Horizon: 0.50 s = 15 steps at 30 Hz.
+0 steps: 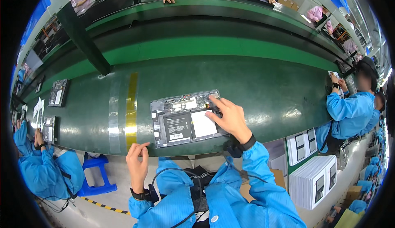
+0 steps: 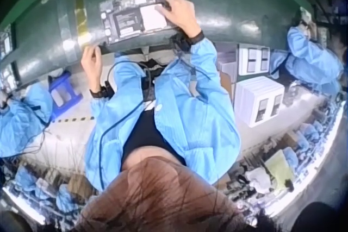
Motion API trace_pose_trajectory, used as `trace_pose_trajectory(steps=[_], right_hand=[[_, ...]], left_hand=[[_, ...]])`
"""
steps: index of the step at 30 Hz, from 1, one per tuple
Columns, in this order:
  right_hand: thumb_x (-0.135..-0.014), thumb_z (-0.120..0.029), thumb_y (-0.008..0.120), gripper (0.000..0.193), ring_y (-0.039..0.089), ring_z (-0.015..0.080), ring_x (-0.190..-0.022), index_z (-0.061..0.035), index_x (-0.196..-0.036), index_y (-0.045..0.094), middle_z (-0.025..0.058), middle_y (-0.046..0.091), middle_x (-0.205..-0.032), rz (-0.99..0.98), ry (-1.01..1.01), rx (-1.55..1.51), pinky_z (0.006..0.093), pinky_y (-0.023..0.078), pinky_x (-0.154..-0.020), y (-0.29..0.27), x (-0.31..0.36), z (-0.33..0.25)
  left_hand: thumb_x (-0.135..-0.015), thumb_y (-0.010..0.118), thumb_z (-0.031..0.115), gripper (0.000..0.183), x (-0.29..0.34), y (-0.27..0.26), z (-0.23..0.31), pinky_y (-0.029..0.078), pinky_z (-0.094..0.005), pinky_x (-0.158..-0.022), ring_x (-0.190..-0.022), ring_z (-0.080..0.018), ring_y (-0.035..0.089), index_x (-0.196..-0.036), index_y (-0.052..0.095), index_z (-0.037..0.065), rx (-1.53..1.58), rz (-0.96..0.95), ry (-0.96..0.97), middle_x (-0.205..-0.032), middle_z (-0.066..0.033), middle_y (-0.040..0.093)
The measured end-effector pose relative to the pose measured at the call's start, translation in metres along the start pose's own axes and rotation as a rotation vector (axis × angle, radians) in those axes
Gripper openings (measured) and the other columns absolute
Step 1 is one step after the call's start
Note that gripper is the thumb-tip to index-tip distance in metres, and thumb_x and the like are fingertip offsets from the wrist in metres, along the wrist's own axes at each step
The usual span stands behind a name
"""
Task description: The recorder is assembling a tablet or laptop component on a factory assembly line, specifically connecting internal cables and battery components using tweezers.
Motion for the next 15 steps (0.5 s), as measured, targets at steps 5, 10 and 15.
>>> trace_pose_trajectory(steps=[5, 10, 15], right_hand=[[-0.08, -0.022, 0.077, 0.026, 0.067, 0.0245, -0.076, -0.01, -0.104, 0.072, 0.0055, 0.061, -0.083, -0.022, -0.231, -0.085, 0.0345, 0.053, -0.064, 0.005, -0.004, 0.004], [-0.078, -0.016, 0.077, 0.028, 0.069, 0.0227, -0.079, -0.0111, -0.105, 0.069, 0.0042, 0.067, -0.093, -0.022, -0.265, -0.025, 0.0352, 0.055, -0.064, 0.006, -0.002, 0.005], [-0.079, -0.014, 0.074, 0.032, 0.071, 0.0247, -0.076, -0.0131, -0.11, 0.067, 0.0037, 0.072, -0.098, -0.045, -0.333, -0.041, 0.0353, 0.055, -0.06, 0.015, -0.003, 0.002]], left_hand=[[-0.092, 0.059, 0.0, 0.016, 0.0, -0.001, -0.002, 0.044, -0.0297, -0.064, -0.066, -0.0184, 0.054, -0.102, 0.071, -0.002, 0.006, 0.008, -0.017, -0.079, -0.0101, 0.055], [-0.092, 0.06, 0.0, 0.015, 0.003, 0.0, -0.002, 0.044, -0.0295, -0.063, -0.066, -0.0183, 0.054, -0.102, 0.071, -0.003, 0.036, 0.021, 0.005, -0.078, -0.01, 0.055], [-0.091, 0.06, -0.001, 0.016, 0.001, 0.001, -0.002, 0.044, -0.0294, -0.063, -0.066, -0.0181, 0.054, -0.102, 0.071, -0.002, 0.02, 0.003, 0.022, -0.078, -0.0096, 0.055]])
Point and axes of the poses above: each hand's wrist, its own x-axis away from the middle knuckle, its own y-axis out of the palm, z = x × y, the point moved 4 cm from there along -x, towards the middle knuckle
